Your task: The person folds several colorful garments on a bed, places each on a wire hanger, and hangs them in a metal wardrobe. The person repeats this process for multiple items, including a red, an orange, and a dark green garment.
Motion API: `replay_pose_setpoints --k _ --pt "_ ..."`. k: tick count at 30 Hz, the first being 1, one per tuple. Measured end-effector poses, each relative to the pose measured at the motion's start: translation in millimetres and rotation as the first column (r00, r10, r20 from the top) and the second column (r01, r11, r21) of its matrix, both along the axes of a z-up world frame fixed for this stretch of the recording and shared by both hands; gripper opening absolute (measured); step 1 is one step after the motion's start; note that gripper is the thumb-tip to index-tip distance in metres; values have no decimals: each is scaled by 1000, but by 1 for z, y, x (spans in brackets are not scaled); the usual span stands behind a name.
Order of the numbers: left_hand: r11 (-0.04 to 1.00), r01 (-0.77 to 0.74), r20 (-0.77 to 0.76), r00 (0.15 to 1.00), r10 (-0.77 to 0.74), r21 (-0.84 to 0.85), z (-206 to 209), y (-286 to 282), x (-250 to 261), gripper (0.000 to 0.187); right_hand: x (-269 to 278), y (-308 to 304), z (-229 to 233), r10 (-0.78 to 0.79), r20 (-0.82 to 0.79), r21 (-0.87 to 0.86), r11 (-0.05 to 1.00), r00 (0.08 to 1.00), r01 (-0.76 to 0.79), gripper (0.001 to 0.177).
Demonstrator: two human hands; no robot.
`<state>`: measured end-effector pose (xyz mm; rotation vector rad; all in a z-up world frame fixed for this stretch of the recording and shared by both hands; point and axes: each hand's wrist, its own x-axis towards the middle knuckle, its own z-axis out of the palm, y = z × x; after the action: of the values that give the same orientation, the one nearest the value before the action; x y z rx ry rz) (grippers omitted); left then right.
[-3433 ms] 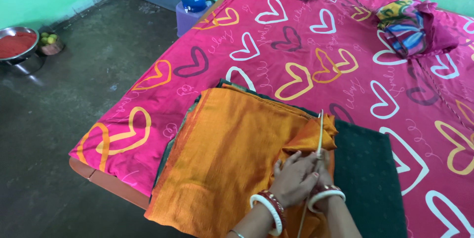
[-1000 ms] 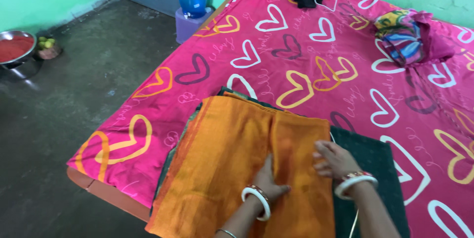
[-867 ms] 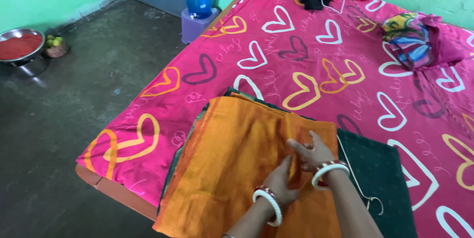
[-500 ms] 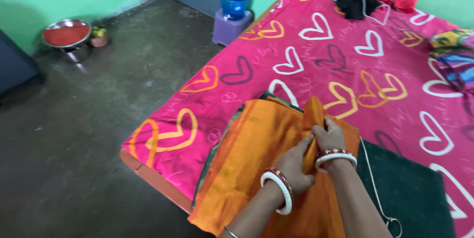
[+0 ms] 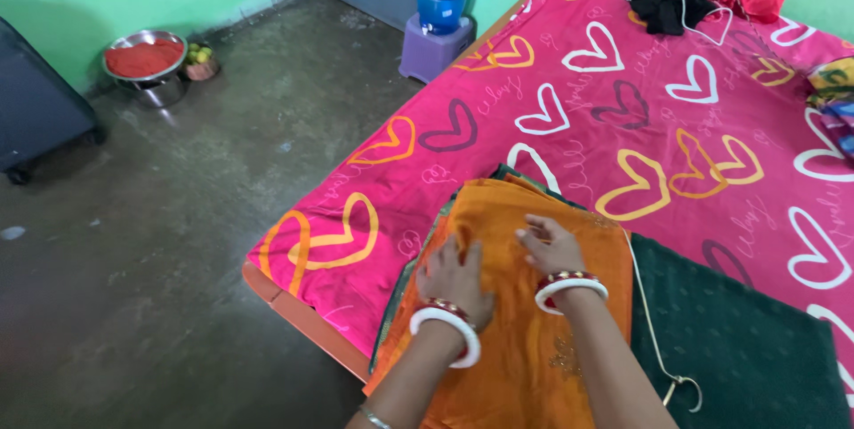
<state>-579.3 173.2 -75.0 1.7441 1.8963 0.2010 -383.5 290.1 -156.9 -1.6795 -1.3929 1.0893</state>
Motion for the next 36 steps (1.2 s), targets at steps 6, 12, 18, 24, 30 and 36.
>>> replay_pose_setpoints --k 6,12,18,24,30,36 --pt "954 235 -84 971 -223 187 -12 2 84 88 98 -32 -7 -190 523 260 964 831 57 53" --pt "938 326 -147 940 -308 118 -49 -21 95 85 163 -103 -16 -288 801 28 894 525 447 84" --pt "928 323 -143 943 -300 183 -63 -25 99 79 198 -157 -81 -265 844 19 883 466 468 55" --pt "925 301 -159 950 -268 234 -65 -25 99 78 194 -172 -113 -309 886 212 933 347 289 55" --pt "928 288 -160 954 -255 236 -65 -24 99 77 208 -156 -88 -246 915 166 952 319 258 49" --pt "932 292 -188 949 -254 214 -63 -24 101 76 226 -161 -80 -274 930 197 934 245 298 43"
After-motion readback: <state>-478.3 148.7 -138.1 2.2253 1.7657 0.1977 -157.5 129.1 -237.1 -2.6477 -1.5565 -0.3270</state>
